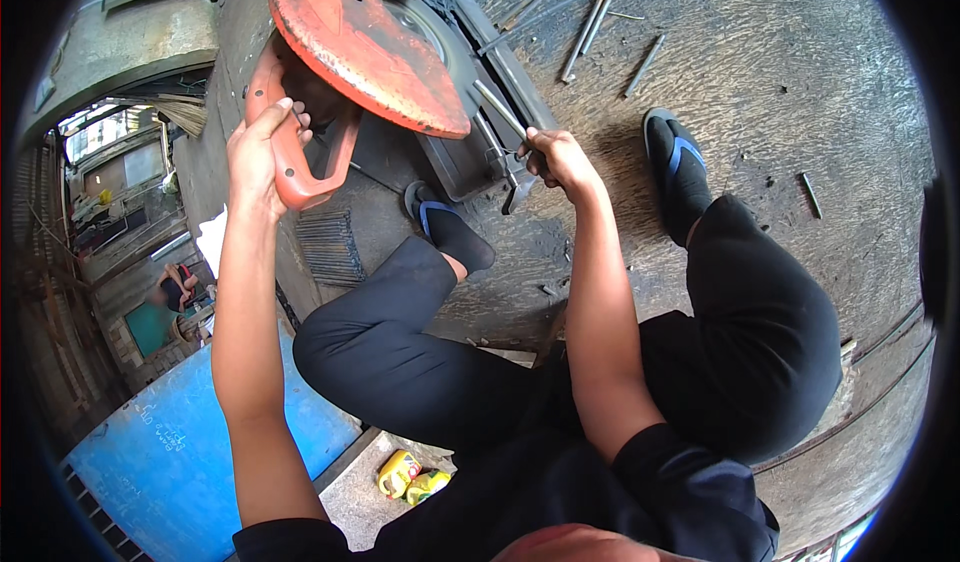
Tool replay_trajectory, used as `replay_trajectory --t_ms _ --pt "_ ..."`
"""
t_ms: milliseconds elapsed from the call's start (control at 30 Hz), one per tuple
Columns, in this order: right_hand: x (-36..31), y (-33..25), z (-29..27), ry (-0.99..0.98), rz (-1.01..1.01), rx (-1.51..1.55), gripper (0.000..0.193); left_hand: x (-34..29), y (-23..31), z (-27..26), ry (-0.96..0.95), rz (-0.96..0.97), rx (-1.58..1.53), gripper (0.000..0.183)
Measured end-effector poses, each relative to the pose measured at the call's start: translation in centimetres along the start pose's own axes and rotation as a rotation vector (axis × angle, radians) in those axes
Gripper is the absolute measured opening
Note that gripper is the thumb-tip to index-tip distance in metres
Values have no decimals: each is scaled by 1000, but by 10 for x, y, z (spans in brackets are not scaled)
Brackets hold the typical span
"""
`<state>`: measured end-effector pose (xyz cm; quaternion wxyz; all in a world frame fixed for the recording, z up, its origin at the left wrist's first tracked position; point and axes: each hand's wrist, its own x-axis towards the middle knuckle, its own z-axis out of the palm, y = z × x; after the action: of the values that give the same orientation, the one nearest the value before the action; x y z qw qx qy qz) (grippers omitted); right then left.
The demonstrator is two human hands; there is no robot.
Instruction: Cutting metal rods into smaller pieces using a chop saw.
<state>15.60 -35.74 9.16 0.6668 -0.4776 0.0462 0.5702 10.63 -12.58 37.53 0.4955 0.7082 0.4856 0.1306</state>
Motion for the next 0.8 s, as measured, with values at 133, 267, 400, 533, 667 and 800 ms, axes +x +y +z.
replay_trajectory --t_ms 133,267,400,533,667,800 --pt "-1 -2 -1 -11 -6 -5 38 1 0 -2 -1 -3 8 27" --pt "-4 -6 1 -3 6 -39 39 0 -1 -2 0 -8 7 28" --pt "-6 -6 4 -7 -6 -69 41 -1 -1 0 -18 -22 -48 32" --pt "-7 -7 6 -19 19 -35 42 2 -3 -3 -14 -43 -79 35" --pt "-8 -7 8 -6 46 -54 39 3 -4 -4 -27 -40 -85 35" --pt "-5 -5 6 -22 59 4 33 3 -4 -5 -57 -66 -54 41"
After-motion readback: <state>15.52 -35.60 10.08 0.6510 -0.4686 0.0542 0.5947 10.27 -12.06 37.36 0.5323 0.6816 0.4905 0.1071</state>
